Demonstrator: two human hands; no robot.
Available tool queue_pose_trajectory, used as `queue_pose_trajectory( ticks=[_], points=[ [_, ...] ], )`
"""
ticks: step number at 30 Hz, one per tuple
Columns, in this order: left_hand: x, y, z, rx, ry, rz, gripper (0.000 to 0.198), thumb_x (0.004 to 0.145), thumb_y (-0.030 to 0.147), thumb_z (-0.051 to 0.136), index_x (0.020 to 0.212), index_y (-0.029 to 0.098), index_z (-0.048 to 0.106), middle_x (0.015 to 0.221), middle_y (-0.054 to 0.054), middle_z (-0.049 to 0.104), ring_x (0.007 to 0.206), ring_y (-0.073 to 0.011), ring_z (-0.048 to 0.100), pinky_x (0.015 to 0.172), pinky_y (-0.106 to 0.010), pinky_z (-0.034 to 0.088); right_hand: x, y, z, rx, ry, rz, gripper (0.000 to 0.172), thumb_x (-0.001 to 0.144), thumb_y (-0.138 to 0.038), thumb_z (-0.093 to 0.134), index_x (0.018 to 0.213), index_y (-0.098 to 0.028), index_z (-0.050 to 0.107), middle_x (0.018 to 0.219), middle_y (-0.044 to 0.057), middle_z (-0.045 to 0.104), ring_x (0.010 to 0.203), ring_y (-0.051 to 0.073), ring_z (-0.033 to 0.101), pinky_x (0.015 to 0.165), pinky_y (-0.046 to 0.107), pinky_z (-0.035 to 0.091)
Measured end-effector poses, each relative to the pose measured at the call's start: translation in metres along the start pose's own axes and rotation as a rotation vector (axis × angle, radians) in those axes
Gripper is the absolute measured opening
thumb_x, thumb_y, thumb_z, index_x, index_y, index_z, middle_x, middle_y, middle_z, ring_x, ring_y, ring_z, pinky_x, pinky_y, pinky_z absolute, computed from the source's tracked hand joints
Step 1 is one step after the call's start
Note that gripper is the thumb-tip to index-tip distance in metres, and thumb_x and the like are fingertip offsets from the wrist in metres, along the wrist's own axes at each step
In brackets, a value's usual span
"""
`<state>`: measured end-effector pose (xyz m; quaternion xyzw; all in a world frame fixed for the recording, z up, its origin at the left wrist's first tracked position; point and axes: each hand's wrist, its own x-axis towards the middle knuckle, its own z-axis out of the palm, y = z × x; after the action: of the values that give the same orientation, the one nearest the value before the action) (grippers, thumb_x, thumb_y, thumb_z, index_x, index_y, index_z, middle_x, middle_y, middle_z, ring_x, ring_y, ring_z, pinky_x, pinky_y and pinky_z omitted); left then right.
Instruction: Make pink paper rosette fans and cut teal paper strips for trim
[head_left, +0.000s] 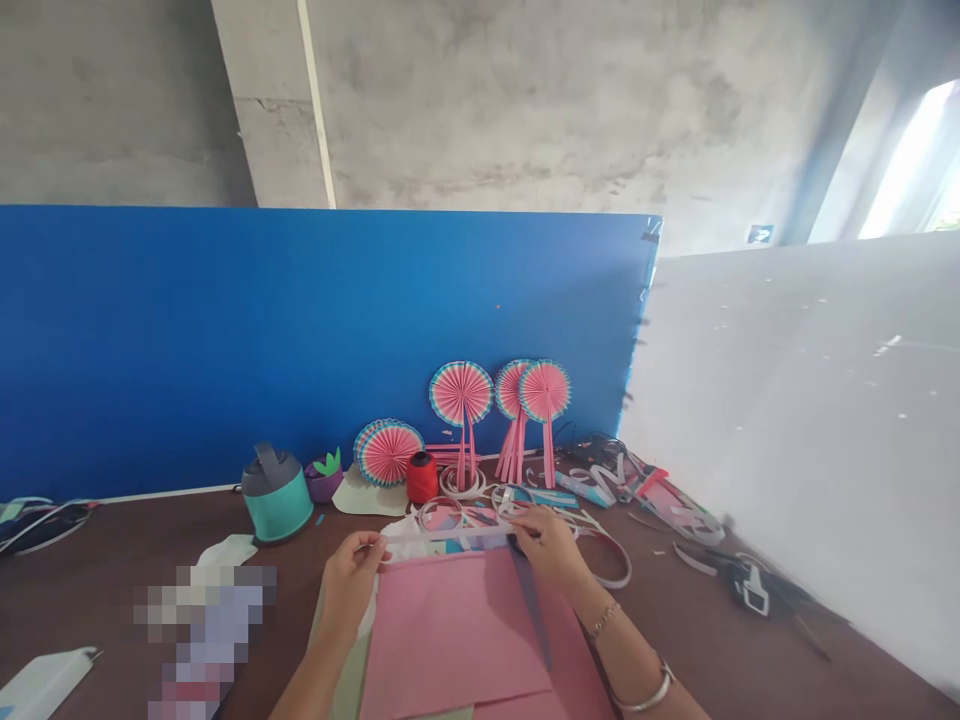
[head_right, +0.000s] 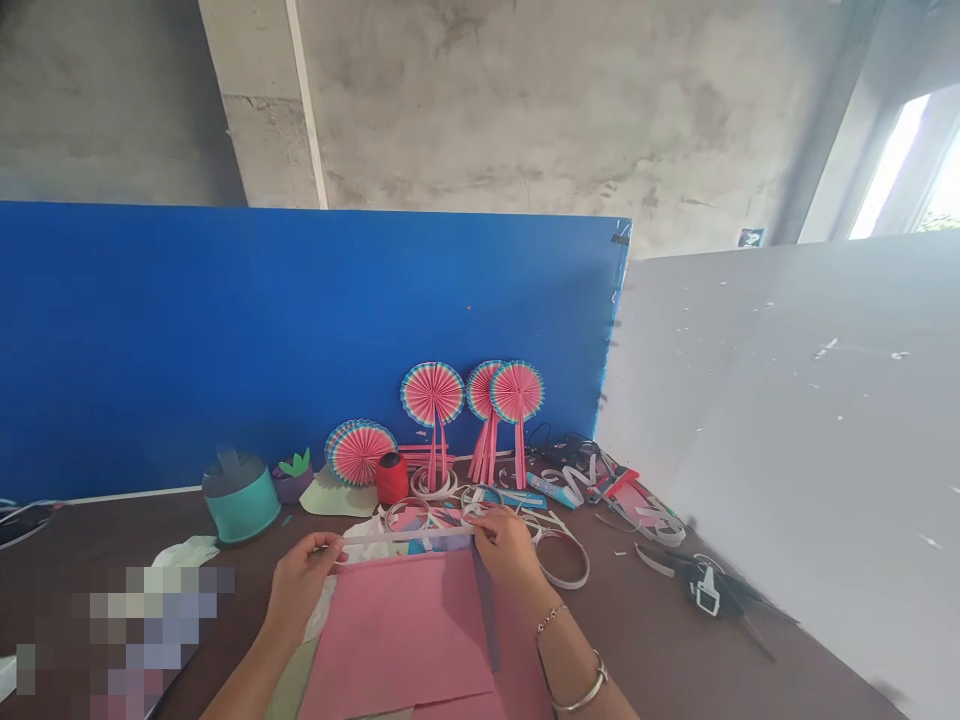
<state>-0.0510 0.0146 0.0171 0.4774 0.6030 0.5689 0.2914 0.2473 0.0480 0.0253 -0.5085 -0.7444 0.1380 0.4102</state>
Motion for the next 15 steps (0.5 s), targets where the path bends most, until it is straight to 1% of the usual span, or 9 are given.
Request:
queue_pose_trajectory(
  ticks=[3, 7, 9, 12, 14, 15],
  points=[
    [-0.002, 0.002, 0.001, 0.129, 0.120, 0.260, 0.029, 0.073, 0.050, 0.057, 0.072, 0.021, 0.064, 0.079, -0.006, 0.070, 0.074, -0.0230, 0.065, 0.064, -0.032, 0.051, 0.001, 0.000, -0.002, 0.069, 0.101, 0.010, 0.027, 0.080, -0.025, 0.049, 0.068, -0.021, 0.073, 0.072, 0.006, 0.069, 0.077, 0.022, 0.061, 0.075, 0.031, 0.044],
    [-0.017, 0.015, 0.003, 0.271, 0.290, 0.581, 0.023, 0.082, 0.041, 0.053, 0.072, 0.023, 0.063, 0.082, -0.006, 0.070, 0.084, -0.0242, 0.063, 0.078, -0.037, 0.046, 0.002, 0.001, -0.003, 0.235, 0.185, 0.100, 0.027, 0.079, -0.035, 0.053, 0.066, -0.019, 0.071, 0.072, 0.006, 0.067, 0.077, 0.022, 0.059, 0.073, 0.032, 0.043],
    [-0.027, 0.025, 0.005, 0.373, 0.324, 0.703, 0.016, 0.084, 0.033, 0.054, 0.075, 0.023, 0.063, 0.085, -0.006, 0.070, 0.087, -0.0240, 0.062, 0.083, -0.038, 0.041, 0.003, -0.002, -0.003, 0.347, 0.213, 0.158, 0.030, 0.078, -0.040, 0.055, 0.062, -0.018, 0.069, 0.071, 0.006, 0.066, 0.076, 0.023, 0.057, 0.071, 0.032, 0.043],
    [-0.038, 0.042, 0.001, 0.451, 0.351, 0.940, 0.009, 0.084, 0.024, 0.058, 0.076, 0.024, 0.063, 0.081, -0.005, 0.071, 0.083, -0.0226, 0.062, 0.086, -0.038, 0.037, 0.004, -0.001, -0.003, 0.513, 0.258, 0.223, 0.032, 0.074, -0.045, 0.062, 0.059, -0.017, 0.066, 0.069, 0.006, 0.064, 0.074, 0.023, 0.056, 0.069, 0.032, 0.043],
    [-0.039, 0.054, -0.008, 0.467, 0.365, 1.029, 0.009, 0.083, 0.022, 0.059, 0.075, 0.025, 0.062, 0.078, -0.004, 0.070, 0.079, -0.0215, 0.063, 0.084, -0.037, 0.037, 0.005, 0.007, -0.006, 0.636, 0.317, 0.309, 0.032, 0.069, -0.048, 0.067, 0.064, -0.016, 0.069, 0.069, 0.005, 0.064, 0.070, 0.022, 0.056, 0.064, 0.032, 0.043],
    [-0.037, 0.059, -0.013, 0.444, 0.407, 1.028, 0.008, 0.084, 0.022, 0.058, 0.076, 0.024, 0.061, 0.079, -0.005, 0.069, 0.080, -0.0218, 0.063, 0.084, -0.037, 0.038, 0.006, 0.014, -0.008, 0.700, 0.354, 0.366, 0.034, 0.067, -0.050, 0.069, 0.071, -0.016, 0.071, 0.068, 0.005, 0.064, 0.066, 0.021, 0.056, 0.061, 0.032, 0.043]
  ],
)
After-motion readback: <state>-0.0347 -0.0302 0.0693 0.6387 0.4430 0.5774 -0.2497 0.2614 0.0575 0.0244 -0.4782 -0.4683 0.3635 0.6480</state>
